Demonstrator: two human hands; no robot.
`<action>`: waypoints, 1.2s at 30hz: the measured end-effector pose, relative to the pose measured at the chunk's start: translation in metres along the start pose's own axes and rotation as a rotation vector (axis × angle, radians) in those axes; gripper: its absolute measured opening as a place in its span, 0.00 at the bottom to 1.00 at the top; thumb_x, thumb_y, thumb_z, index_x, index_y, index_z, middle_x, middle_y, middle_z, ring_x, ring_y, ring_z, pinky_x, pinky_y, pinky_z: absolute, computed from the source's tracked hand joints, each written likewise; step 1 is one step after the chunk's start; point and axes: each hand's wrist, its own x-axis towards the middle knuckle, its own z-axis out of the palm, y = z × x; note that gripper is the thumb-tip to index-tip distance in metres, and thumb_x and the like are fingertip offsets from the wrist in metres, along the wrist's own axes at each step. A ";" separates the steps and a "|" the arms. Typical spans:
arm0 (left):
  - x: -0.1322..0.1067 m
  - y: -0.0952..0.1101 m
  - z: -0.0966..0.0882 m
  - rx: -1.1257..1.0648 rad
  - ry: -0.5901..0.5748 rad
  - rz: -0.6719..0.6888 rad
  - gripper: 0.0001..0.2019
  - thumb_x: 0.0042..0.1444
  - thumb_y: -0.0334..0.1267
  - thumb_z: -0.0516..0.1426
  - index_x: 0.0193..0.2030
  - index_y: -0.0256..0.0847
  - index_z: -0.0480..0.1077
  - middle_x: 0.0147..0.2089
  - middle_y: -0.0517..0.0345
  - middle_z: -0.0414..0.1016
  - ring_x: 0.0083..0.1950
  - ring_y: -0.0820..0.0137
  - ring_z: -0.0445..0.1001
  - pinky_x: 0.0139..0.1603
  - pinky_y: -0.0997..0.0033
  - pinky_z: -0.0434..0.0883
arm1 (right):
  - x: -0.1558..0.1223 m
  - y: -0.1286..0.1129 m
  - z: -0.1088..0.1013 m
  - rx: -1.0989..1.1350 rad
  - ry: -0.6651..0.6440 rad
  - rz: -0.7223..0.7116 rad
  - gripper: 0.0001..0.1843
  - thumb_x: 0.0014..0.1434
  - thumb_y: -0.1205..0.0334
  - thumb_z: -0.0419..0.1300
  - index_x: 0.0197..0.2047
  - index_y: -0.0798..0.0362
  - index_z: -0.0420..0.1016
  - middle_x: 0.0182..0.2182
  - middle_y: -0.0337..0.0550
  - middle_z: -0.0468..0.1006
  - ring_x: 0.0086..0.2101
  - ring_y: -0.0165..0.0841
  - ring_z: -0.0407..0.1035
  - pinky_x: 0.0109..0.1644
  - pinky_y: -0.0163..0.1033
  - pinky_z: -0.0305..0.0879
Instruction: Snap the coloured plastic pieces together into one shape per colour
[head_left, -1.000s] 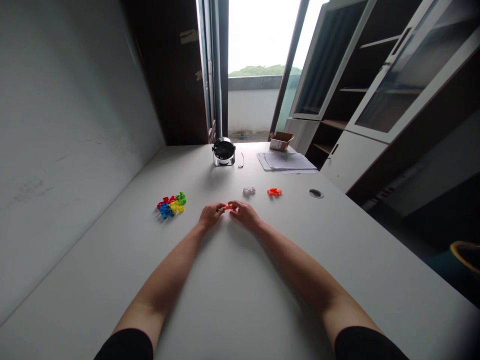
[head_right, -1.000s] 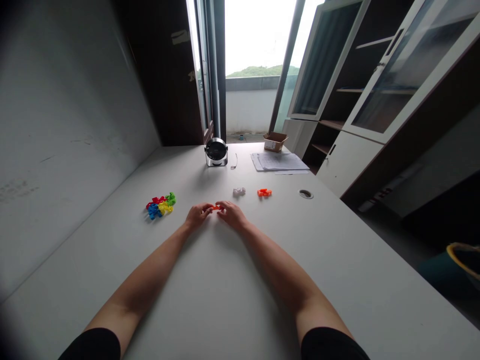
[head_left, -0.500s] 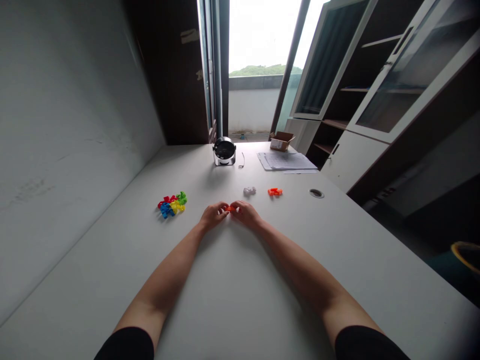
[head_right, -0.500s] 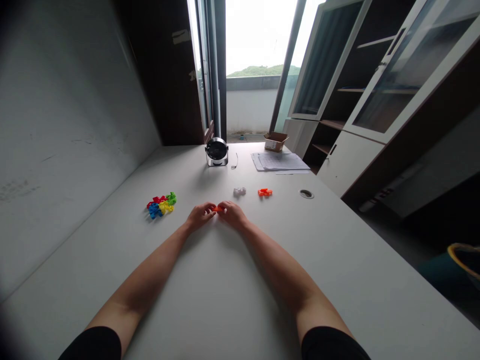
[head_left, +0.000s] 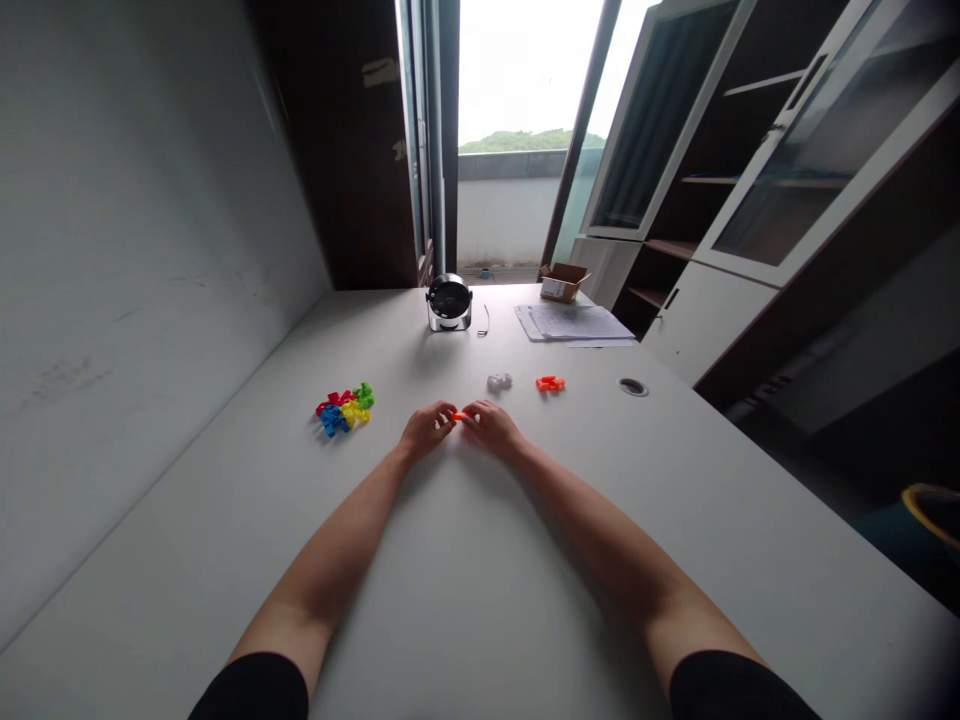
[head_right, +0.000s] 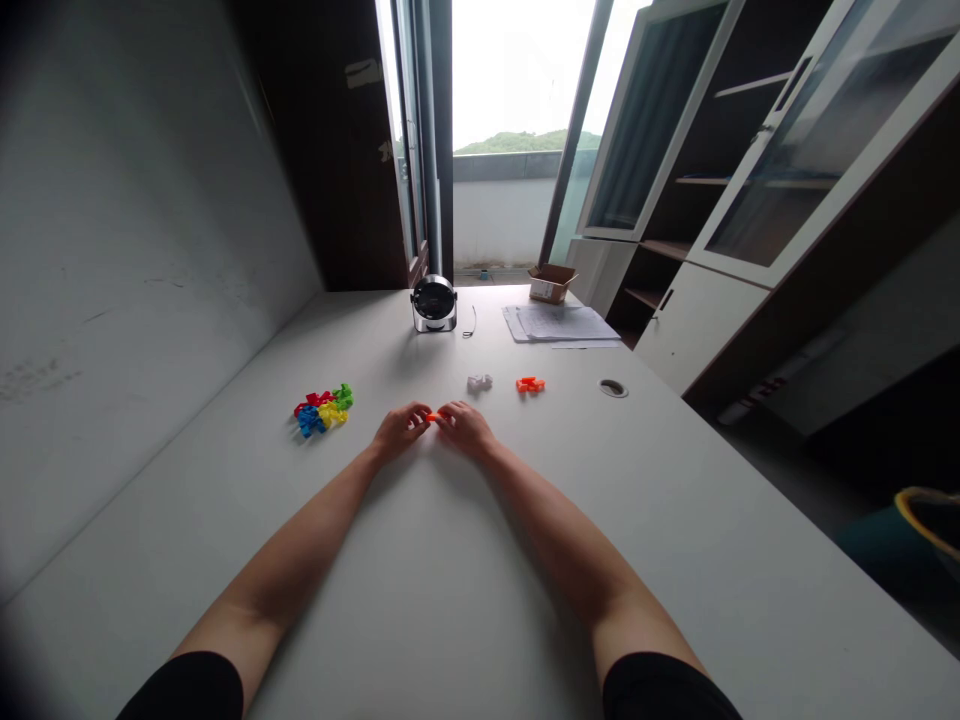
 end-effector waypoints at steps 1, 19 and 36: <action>0.000 0.000 0.000 0.004 -0.001 -0.004 0.11 0.58 0.37 0.58 0.48 0.47 0.73 0.40 0.62 0.80 0.35 0.73 0.77 0.42 0.75 0.72 | 0.000 0.001 0.000 -0.006 -0.004 -0.002 0.15 0.67 0.48 0.57 0.38 0.49 0.78 0.31 0.42 0.76 0.33 0.33 0.67 0.39 0.38 0.62; 0.001 -0.007 0.002 0.089 0.044 -0.031 0.10 0.61 0.43 0.55 0.43 0.44 0.75 0.36 0.58 0.79 0.33 0.70 0.74 0.39 0.72 0.67 | -0.001 -0.004 -0.002 0.027 0.002 0.056 0.11 0.59 0.63 0.64 0.46 0.49 0.74 0.35 0.39 0.78 0.31 0.29 0.67 0.36 0.33 0.61; 0.002 -0.004 0.001 0.142 0.006 -0.037 0.14 0.63 0.45 0.51 0.38 0.42 0.75 0.32 0.59 0.77 0.31 0.71 0.69 0.35 0.72 0.61 | -0.002 0.000 0.000 0.060 0.031 0.053 0.10 0.58 0.65 0.61 0.45 0.48 0.73 0.37 0.39 0.80 0.31 0.29 0.70 0.37 0.34 0.65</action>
